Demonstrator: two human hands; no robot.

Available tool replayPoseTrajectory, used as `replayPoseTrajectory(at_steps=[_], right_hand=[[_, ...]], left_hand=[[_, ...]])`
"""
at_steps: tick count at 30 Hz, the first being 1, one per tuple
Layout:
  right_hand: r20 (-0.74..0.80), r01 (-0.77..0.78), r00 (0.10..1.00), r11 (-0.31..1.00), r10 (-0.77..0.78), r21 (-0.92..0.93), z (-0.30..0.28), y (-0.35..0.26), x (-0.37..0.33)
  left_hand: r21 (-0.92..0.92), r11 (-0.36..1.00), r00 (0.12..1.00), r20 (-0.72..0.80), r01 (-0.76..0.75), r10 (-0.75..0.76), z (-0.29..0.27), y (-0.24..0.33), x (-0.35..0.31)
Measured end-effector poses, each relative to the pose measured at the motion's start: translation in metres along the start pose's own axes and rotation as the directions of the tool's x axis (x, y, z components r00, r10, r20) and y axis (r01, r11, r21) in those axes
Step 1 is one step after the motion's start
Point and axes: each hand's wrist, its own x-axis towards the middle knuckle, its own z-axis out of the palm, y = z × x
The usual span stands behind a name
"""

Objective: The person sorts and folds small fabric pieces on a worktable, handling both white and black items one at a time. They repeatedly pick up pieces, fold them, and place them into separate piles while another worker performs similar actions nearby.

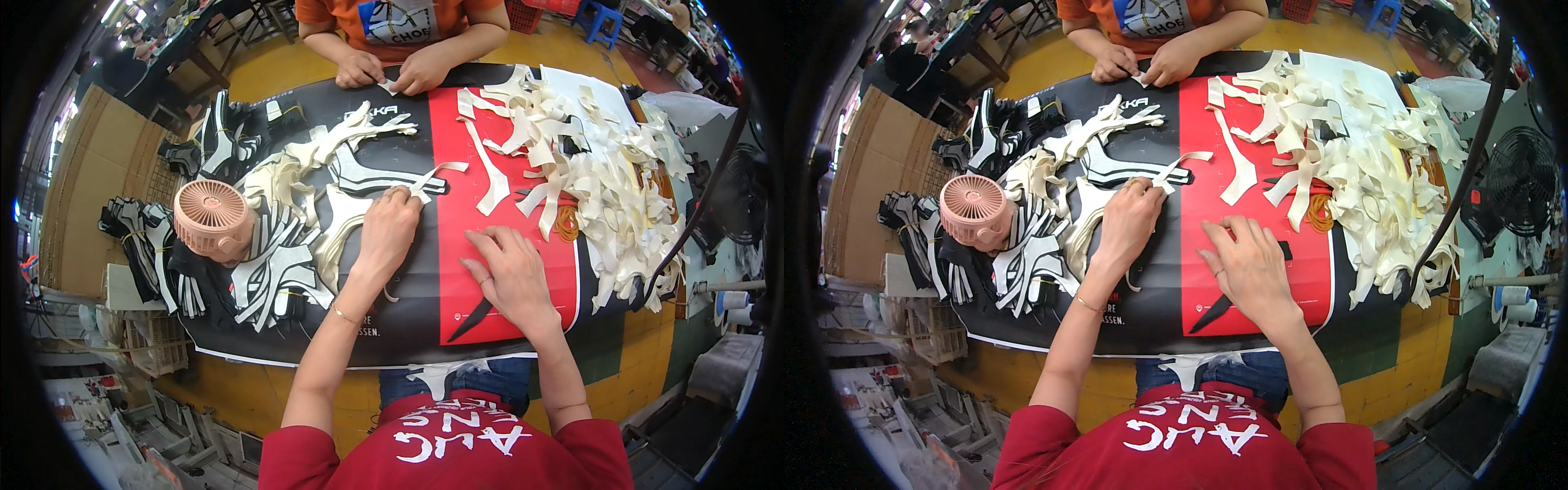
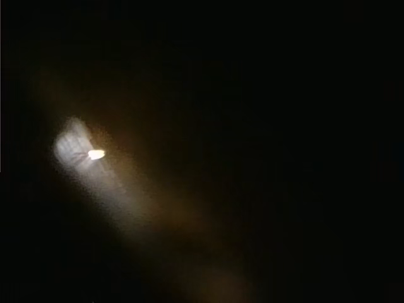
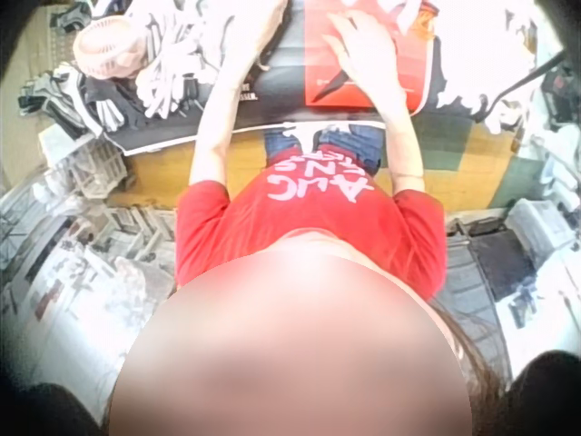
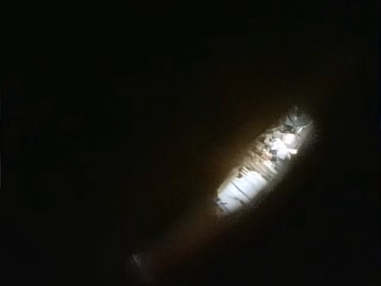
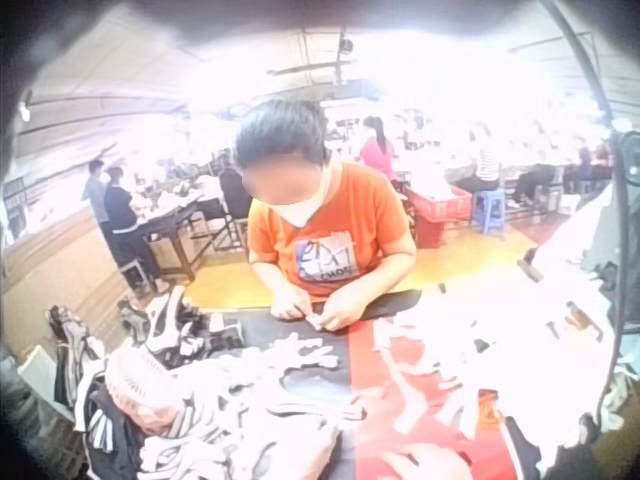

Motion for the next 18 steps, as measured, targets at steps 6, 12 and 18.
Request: replayPoseTrajectory(at_steps=[6,12,18], right_hand=[[0.124,-0.021,0.992,1.0,0.021,0.002,0.004,0.007,0.025],[0.044,0.272,0.962,0.957,-0.268,-0.104,0.041,0.009,0.069],[0.223,0.213,0.959,0.966,-0.177,-0.147,0.07,0.006,0.068]], left_hand=[[-0.153,0.988,0.996,-0.082,0.022,-0.034,-0.006,0.002,-0.001],[-0.788,0.513,0.85,0.024,0.34,-0.526,-0.026,-0.001,-0.021],[-0.944,-0.032,0.742,0.28,0.33,-0.609,-0.039,-0.024,-0.041]])
